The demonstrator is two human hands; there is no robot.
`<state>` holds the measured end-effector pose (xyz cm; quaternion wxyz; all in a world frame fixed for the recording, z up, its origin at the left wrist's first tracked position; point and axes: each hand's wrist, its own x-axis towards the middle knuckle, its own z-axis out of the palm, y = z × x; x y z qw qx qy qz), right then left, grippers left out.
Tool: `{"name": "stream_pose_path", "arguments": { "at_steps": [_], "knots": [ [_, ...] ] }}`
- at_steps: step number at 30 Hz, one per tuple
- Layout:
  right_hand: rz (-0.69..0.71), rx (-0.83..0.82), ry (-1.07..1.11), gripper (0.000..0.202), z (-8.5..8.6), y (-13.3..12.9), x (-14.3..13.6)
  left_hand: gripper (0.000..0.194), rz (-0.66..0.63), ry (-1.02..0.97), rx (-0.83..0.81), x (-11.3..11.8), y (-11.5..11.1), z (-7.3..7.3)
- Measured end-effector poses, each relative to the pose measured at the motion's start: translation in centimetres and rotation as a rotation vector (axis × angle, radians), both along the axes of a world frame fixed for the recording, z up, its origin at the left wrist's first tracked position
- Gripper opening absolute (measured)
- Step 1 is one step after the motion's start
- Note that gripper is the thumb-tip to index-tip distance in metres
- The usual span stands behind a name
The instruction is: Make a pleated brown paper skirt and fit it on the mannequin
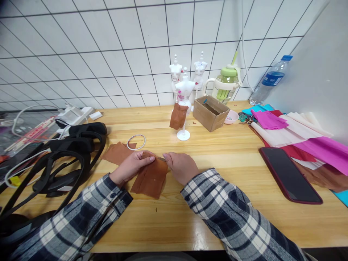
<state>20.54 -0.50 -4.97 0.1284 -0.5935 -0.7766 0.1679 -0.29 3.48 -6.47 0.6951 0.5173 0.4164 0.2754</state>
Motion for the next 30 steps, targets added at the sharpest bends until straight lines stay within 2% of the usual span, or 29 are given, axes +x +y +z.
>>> {"name": "stream_pose_path", "arguments": {
  "at_steps": [12, 17, 20, 22, 25, 30],
  "knots": [
    [-0.016, -0.003, 0.044, 0.049, -0.1, 0.2, 0.1, 0.028, -0.007, 0.045, 0.026, 0.0, 0.0, 0.1],
    [-0.061, 0.017, 0.221, 0.047, 0.3, 0.2, 0.6, 0.03, -0.172, 0.095, 0.105, 0.1, -0.4, 0.6],
    [-0.002, 0.017, 0.316, 0.033, 0.5, -0.2, 0.3, 0.03, -0.259, 0.166, 0.201, 0.4, -0.6, 0.7],
    [0.036, 0.031, 0.337, 0.025, 0.6, -0.4, -0.1, 0.031, -0.282, 0.183, 0.26, 0.6, -0.8, 0.7],
    [0.016, 0.043, 0.336, 0.016, 0.4, -0.7, -0.8, 0.03, -0.288, 0.181, 0.319, 0.8, -0.9, 0.7],
    [-0.01, 0.018, 0.319, 0.012, 0.1, -0.6, -1.3, 0.03, -0.369, 0.137, 0.317, 0.8, -0.9, 0.9]
  ]
}}
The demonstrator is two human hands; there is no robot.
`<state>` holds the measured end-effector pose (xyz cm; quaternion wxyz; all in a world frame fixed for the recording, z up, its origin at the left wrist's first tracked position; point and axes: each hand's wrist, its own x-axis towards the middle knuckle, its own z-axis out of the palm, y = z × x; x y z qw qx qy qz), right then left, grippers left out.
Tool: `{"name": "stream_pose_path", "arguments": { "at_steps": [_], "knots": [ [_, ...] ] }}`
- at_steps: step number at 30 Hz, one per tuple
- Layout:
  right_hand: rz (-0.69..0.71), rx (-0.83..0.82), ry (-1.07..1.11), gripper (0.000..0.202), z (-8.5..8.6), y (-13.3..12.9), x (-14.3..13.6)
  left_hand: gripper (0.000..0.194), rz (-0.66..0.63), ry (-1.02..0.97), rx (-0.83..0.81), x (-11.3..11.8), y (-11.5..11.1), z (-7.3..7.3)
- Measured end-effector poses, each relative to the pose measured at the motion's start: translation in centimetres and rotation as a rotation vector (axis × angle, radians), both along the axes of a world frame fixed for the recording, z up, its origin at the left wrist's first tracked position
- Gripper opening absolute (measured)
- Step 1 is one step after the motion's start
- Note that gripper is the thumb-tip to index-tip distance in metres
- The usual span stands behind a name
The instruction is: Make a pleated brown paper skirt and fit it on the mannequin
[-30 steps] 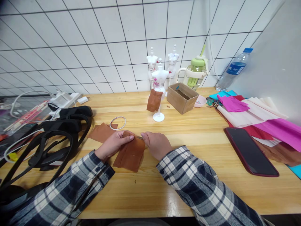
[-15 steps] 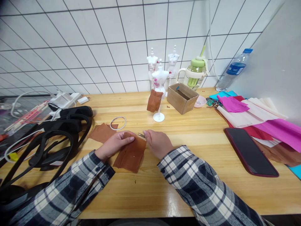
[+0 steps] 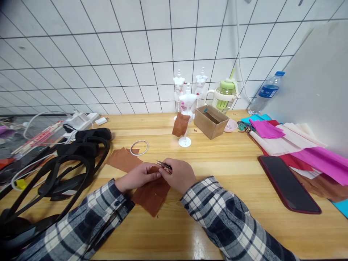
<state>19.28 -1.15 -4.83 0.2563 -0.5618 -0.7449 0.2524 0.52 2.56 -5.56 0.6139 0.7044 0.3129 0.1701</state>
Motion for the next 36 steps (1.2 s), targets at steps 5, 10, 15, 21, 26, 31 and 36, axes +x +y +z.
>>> {"name": "stream_pose_path", "arguments": {
  "at_steps": [5, 10, 15, 21, 26, 31, 36],
  "knots": [
    [-0.045, -0.011, -0.021, 0.014, -0.1, 0.3, 0.5, 0.032, 0.215, -0.03, -0.002, -0.1, 0.1, 0.0],
    [-0.074, -0.012, -0.021, 0.017, -0.2, 0.3, 0.9, 0.033, 0.337, -0.005, -0.018, -0.3, 0.5, -0.4],
    [-0.117, 0.042, -0.04, 0.028, 0.3, -0.4, 0.5, 0.032, 0.411, -0.064, -0.094, -0.4, 0.8, -1.0],
    [-0.082, -0.045, -0.092, 0.026, 0.0, -0.3, 0.3, 0.029, 0.453, -0.14, -0.248, -0.6, 0.8, -0.9],
    [-0.051, -0.022, -0.15, 0.025, -0.4, -0.1, 0.3, 0.028, 0.444, -0.179, -0.274, -0.8, 1.0, -1.2],
    [-0.029, -0.019, -0.21, 0.025, -0.4, -0.3, 0.2, 0.03, 0.449, -0.174, -0.283, -1.0, 1.2, -1.6],
    [-0.035, -0.02, -0.217, 0.026, -0.8, -0.4, -0.2, 0.032, 0.454, -0.151, -0.288, -1.1, 1.2, -1.5]
  ]
}}
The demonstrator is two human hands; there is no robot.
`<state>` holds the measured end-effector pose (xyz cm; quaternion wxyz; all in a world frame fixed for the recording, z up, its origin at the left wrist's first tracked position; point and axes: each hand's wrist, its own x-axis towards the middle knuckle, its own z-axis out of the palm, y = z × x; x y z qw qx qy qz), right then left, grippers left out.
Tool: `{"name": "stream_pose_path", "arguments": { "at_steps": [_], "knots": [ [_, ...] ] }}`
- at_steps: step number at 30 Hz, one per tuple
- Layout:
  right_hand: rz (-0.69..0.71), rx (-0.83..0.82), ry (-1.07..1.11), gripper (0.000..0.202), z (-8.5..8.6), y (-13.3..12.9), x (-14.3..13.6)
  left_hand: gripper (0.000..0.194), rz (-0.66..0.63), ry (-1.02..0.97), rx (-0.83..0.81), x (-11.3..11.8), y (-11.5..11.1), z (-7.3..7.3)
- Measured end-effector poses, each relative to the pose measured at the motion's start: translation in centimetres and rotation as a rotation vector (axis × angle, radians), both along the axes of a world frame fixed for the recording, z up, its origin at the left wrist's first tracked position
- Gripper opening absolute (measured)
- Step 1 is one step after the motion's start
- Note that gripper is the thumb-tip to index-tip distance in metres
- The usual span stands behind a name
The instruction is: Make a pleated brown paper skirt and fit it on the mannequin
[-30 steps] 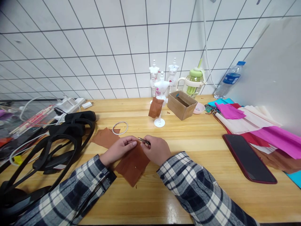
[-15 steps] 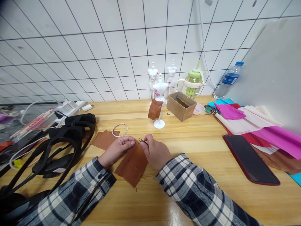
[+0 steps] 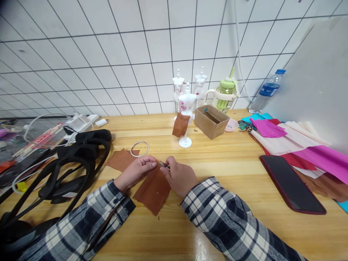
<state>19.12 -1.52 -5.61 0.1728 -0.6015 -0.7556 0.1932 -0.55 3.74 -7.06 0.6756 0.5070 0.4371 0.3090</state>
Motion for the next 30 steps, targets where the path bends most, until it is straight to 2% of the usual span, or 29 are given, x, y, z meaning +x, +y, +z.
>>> {"name": "stream_pose_path", "arguments": {
  "at_steps": [15, 30],
  "knots": [
    [0.007, -0.029, 0.073, 0.023, -0.33, -0.13, -0.43, 0.031, 0.001, -0.076, -0.074, -0.03, -0.03, -0.01],
    [0.016, -0.025, 0.111, 0.021, -0.52, -0.16, -0.36, 0.031, -0.019, -0.045, -0.05, -0.09, -0.01, 0.04]
  ]
}}
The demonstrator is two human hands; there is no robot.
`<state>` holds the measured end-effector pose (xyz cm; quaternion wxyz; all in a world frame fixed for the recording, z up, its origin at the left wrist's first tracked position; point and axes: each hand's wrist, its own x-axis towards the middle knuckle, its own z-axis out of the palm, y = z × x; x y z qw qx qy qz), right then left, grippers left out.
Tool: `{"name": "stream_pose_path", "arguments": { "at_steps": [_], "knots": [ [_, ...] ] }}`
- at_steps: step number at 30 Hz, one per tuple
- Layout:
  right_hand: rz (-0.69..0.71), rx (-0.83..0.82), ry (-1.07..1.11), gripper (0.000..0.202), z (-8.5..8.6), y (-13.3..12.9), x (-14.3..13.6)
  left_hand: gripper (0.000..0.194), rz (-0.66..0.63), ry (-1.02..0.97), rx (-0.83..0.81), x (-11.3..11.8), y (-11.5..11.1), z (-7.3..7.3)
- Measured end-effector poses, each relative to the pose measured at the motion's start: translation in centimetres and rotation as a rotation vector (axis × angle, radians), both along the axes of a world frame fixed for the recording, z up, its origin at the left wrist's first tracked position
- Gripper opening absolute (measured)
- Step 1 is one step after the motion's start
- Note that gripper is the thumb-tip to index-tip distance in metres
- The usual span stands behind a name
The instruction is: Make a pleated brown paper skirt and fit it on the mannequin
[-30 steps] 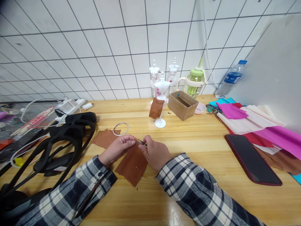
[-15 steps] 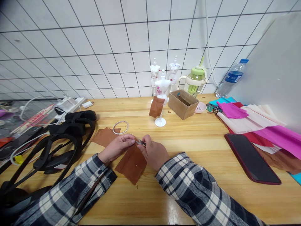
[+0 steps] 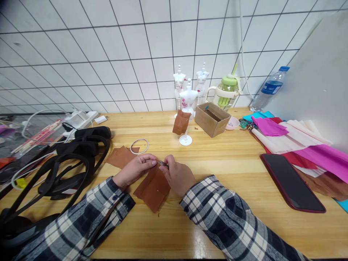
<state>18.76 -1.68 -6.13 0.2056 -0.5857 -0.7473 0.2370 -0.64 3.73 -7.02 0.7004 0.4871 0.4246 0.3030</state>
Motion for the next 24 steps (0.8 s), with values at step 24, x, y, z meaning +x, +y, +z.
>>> {"name": "stream_pose_path", "arguments": {
  "at_steps": [24],
  "knots": [
    [0.005, -0.031, 0.045, 0.021, 0.1, 0.04, 0.18, 0.03, 0.003, 0.038, 0.026, 0.06, -0.11, 0.34]
  ]
}}
